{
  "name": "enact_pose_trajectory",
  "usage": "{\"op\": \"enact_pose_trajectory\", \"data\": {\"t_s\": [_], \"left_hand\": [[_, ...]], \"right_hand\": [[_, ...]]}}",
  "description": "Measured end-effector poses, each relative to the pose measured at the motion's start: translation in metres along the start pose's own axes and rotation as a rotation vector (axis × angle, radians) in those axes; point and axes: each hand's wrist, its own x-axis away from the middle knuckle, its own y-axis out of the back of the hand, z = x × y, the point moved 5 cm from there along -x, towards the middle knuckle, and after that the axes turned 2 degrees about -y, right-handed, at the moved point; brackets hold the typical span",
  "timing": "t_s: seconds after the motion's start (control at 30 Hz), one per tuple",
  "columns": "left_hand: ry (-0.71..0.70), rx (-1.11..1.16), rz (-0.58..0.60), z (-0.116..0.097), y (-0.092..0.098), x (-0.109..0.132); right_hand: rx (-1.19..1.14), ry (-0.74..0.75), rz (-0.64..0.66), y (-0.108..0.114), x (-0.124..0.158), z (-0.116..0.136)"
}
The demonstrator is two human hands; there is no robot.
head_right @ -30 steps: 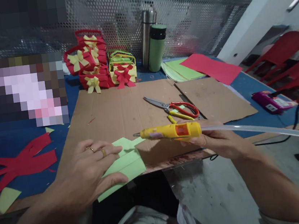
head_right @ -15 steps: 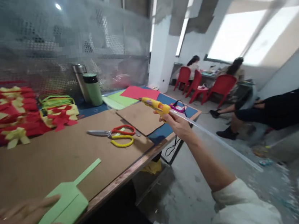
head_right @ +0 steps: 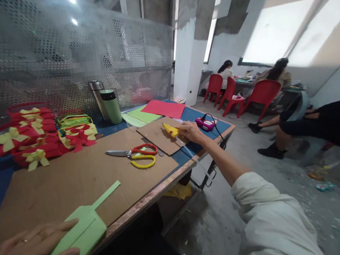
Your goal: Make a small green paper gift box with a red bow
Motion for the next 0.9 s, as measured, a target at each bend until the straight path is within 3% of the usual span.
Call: {"op": "enact_pose_trajectory", "data": {"t_s": [0.13, 0.27, 0.37, 0.43, 0.53, 0.63, 0.77, 0.9], "left_hand": [[-0.100, -0.050, 0.194, -0.014, 0.005, -0.008], [-0.014, -0.058, 0.296, -0.022, 0.007, -0.014], [0.026, -0.050, 0.304, -0.029, 0.005, -0.017], [0.032, -0.066, 0.291, -0.032, 0.006, -0.020], [-0.010, -0.096, 0.311, -0.038, 0.009, -0.025], [-0.057, -0.104, 0.331, -0.042, 0.012, -0.030], [-0.040, -0.110, 0.312, -0.046, 0.013, -0.031], [-0.035, -0.102, 0.294, -0.049, 0.011, -0.029]], "right_hand": [[-0.016, -0.008, 0.041, 0.001, 0.008, 0.000], [0.126, -0.032, -0.044, 0.030, 0.023, 0.018], [0.313, -0.023, -0.121, 0.059, 0.032, 0.064], [0.252, 0.112, -0.091, 0.064, 0.036, 0.116], [-0.041, 0.413, 0.124, 0.043, 0.036, 0.201], [-0.171, 0.649, 0.329, 0.006, 0.033, 0.259], [-0.163, 0.742, 0.384, -0.027, 0.030, 0.281], [-0.188, 0.668, 0.420, -0.032, 0.028, 0.275]]}}
